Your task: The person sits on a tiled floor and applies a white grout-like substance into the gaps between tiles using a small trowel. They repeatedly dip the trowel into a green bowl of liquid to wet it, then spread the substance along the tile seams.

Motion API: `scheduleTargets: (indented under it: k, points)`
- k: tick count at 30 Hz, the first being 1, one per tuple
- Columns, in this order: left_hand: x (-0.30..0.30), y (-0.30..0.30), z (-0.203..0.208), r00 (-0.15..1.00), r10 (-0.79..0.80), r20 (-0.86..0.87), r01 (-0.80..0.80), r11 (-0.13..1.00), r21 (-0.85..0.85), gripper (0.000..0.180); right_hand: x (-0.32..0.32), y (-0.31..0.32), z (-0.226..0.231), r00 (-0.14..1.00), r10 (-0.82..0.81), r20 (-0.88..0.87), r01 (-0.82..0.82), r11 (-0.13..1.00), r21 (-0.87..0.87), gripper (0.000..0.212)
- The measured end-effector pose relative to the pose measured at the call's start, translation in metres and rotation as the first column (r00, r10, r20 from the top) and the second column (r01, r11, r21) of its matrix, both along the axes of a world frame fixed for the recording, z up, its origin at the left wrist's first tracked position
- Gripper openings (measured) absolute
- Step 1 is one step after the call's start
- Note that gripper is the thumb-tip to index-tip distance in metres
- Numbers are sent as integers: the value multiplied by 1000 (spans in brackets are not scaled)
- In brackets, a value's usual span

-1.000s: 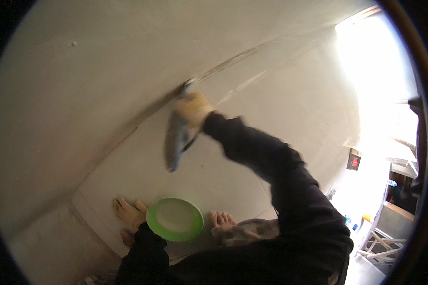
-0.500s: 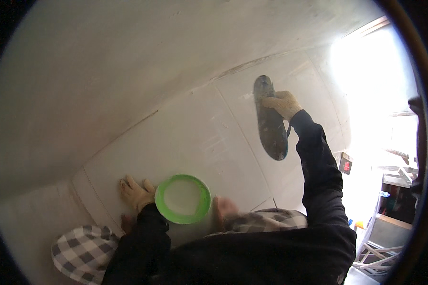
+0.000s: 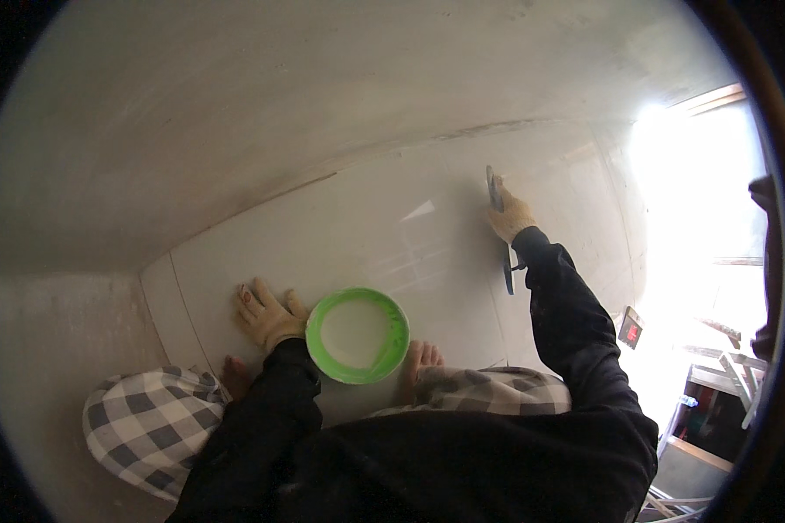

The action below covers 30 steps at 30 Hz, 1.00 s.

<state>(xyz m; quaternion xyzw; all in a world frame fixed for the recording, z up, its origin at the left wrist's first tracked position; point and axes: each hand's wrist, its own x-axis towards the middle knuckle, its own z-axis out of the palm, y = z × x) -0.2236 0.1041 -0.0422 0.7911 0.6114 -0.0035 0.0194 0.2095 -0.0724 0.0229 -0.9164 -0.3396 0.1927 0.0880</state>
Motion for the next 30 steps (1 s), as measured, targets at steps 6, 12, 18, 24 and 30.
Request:
scheduleTargets:
  k: [6,12,18,24,30]
  points:
    - [3,-4,-9,1000,-9,18,9,999,46,71,-30,-16,-5,999,39,-13,-38,995,92,104]
    - [8,-6,-16,998,-11,60,10,1000,21,71,-51,-16,-12,924,336,184,-275,916,-291,94]
    - [13,-4,-14,999,12,35,-10,999,-33,71,-45,3,9,890,451,71,-412,859,-303,86]
    - [10,-3,-9,999,14,36,-12,998,-59,71,-56,67,26,537,817,210,-823,562,-83,75]
    - [1,-3,6,1000,-14,7,14,1000,7,71,-116,153,34,333,918,215,-890,382,-250,62]
